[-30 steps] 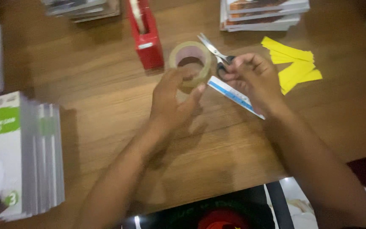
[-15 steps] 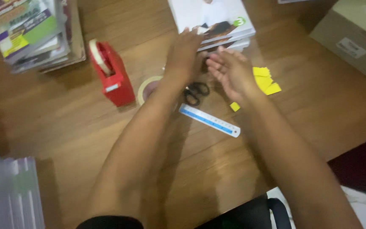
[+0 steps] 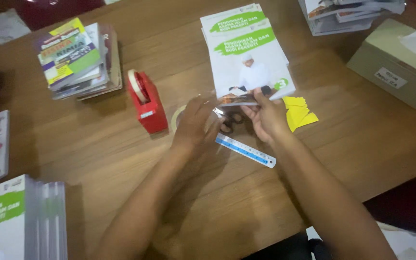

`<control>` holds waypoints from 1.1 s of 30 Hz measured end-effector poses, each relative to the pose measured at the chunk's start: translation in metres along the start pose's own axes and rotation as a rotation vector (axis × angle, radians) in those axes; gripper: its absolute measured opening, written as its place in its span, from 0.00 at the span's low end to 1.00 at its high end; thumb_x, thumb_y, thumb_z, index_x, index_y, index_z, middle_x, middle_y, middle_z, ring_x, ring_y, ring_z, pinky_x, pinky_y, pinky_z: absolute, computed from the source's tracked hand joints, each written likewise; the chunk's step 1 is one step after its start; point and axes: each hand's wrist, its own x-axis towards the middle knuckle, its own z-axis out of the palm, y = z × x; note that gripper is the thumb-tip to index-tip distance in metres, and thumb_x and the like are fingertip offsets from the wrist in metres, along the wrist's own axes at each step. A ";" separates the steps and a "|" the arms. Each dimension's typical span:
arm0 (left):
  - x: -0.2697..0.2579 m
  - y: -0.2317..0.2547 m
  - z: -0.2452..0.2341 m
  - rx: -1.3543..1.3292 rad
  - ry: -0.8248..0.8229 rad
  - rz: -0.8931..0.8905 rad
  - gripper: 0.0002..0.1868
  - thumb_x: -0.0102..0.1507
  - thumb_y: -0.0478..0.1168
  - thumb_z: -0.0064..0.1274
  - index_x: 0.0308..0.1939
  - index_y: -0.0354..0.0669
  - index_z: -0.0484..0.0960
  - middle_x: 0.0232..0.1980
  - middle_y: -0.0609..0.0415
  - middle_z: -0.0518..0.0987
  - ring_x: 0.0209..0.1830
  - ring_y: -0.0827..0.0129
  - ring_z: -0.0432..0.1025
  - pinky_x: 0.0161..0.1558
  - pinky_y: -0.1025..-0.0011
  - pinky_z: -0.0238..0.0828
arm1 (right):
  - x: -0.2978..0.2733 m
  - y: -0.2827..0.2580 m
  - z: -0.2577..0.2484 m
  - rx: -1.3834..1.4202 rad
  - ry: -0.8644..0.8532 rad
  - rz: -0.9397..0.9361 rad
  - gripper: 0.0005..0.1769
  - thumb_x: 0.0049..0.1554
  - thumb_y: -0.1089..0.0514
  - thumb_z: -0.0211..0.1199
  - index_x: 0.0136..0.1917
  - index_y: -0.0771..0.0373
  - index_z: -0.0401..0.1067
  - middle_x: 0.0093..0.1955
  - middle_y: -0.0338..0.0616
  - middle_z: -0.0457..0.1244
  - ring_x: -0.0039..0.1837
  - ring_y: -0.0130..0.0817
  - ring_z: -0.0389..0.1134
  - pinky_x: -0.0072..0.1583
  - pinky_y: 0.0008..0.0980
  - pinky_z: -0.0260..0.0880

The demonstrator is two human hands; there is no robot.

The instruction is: The person applies clear adhesive tape over a yellow strip on the spine of a book, using scissors to cut the tape. They then place the book on a stack and repeat the process with another book.

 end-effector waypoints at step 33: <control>-0.193 0.125 -0.119 0.278 -0.554 -0.745 0.47 0.56 0.71 0.61 0.74 0.61 0.66 0.83 0.48 0.50 0.84 0.48 0.38 0.74 0.37 0.32 | -0.131 -0.039 -0.018 -1.817 -0.267 -0.119 0.28 0.57 0.37 0.59 0.68 0.41 0.70 0.47 0.33 0.74 0.55 0.39 0.73 0.56 0.41 0.69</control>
